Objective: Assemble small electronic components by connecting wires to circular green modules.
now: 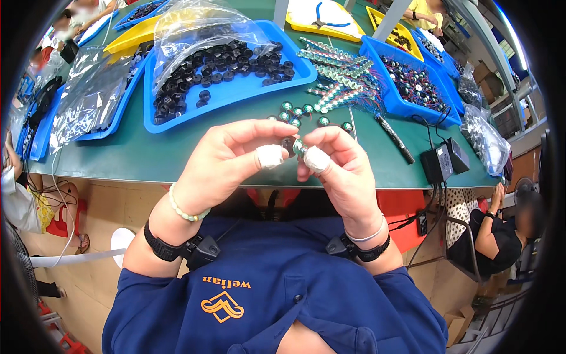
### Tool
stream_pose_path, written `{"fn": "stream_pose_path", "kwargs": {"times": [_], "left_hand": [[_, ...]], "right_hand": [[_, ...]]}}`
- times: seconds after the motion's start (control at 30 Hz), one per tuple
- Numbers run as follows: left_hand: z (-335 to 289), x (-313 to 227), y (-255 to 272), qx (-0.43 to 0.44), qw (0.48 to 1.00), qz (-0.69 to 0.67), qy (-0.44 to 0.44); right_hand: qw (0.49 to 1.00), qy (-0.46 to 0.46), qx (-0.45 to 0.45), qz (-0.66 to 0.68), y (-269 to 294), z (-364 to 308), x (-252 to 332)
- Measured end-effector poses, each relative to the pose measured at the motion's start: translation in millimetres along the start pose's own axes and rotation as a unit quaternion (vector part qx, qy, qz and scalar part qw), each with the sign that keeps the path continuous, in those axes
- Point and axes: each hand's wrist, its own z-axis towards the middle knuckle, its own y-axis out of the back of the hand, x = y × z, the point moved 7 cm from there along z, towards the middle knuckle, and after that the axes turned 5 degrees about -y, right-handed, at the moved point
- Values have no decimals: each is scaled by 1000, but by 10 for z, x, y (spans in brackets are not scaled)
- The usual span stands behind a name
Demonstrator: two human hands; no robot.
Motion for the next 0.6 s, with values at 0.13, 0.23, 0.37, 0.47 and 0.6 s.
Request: {"fn": "stream_pose_path", "kwargs": {"times": [0.13, 0.23, 0.37, 0.47, 0.6], "left_hand": [[-16, -15, -36, 14, 1000, -16, -20], [-26, -27, -5, 2, 998, 21, -53], [-26, -65, -16, 4, 996, 55, -65], [-38, -80, -15, 1, 996, 73, -60], [-60, -86, -11, -1, 988, 134, -70]], "right_hand": [[1000, -13, 7, 15, 5, 8, -66], [999, -30, 17, 31, -3, 15, -88], [1000, -24, 5, 2, 2, 18, -62], [999, -10, 1, -44, 8, 16, -20], [985, 14, -41, -167, -26, -32, 76]]}}
